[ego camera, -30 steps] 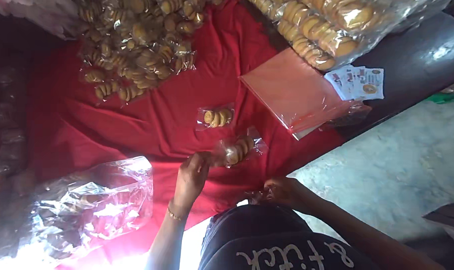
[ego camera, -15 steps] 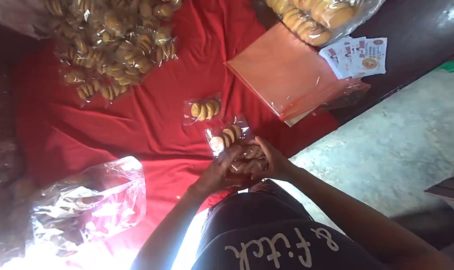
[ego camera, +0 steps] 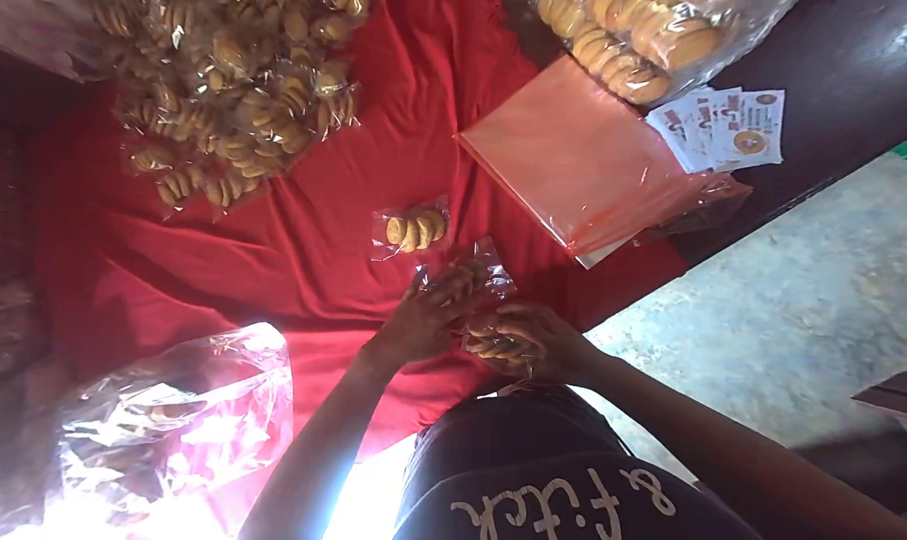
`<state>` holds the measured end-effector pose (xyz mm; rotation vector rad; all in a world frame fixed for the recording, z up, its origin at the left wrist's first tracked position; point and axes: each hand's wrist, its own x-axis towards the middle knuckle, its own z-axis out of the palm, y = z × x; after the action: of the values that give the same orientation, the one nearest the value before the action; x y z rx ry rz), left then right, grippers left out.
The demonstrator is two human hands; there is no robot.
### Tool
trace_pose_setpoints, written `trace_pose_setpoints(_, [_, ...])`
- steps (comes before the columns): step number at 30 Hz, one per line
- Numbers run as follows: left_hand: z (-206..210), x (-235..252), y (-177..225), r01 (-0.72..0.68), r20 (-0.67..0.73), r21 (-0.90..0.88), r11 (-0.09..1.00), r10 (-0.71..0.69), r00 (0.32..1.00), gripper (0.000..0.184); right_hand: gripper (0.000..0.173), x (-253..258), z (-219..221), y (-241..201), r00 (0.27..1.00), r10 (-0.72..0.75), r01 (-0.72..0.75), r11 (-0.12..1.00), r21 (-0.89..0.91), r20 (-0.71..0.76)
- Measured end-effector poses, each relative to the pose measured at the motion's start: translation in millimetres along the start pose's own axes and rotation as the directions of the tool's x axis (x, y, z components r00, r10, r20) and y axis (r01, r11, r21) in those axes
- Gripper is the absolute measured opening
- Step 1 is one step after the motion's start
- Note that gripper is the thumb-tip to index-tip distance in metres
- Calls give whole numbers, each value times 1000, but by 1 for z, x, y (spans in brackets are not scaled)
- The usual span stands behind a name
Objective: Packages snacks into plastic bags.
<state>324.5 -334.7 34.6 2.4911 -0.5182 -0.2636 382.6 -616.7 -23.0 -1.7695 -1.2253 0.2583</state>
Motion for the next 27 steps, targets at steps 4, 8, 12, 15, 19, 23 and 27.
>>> trace_pose_setpoints(4, [15, 33, -24, -56, -225, 104, 993, 78, 971, 44, 53, 6, -1, 1, 997, -70, 69, 997, 17, 34])
trace_pose_setpoints(8, [-21, 40, -6, 97, -68, -428, 899, -139, 988, 42, 50, 18, -1, 6, 995, -86, 85, 996, -26, -52])
trace_pose_setpoints(12, [-1, 36, -10, 56, -137, -686, 726, -203, 970, 29, 47, 30, -3, 22, 984, -78, 51, 985, -165, -161])
trace_pose_setpoints(15, [9, 42, -5, 92, -108, -780, 619, -278, 955, 23, 51, 44, -4, 23, 999, -26, 28, 998, 52, -36])
trace_pose_setpoints(19, [20, 43, 0, 87, -189, -824, 560, -417, 889, 28, 57, 59, -5, 18, 996, -13, 1, 992, 128, 93])
trace_pose_setpoints(23, [-6, 26, -11, 507, -373, -541, 671, -732, 570, 37, 49, 56, 0, 23, 995, -84, 80, 993, 92, 49])
trace_pose_setpoints(27, [-23, 38, -25, 686, -289, -362, 631, -776, 562, 46, 51, 54, 2, 23, 997, -64, 57, 990, 127, 48])
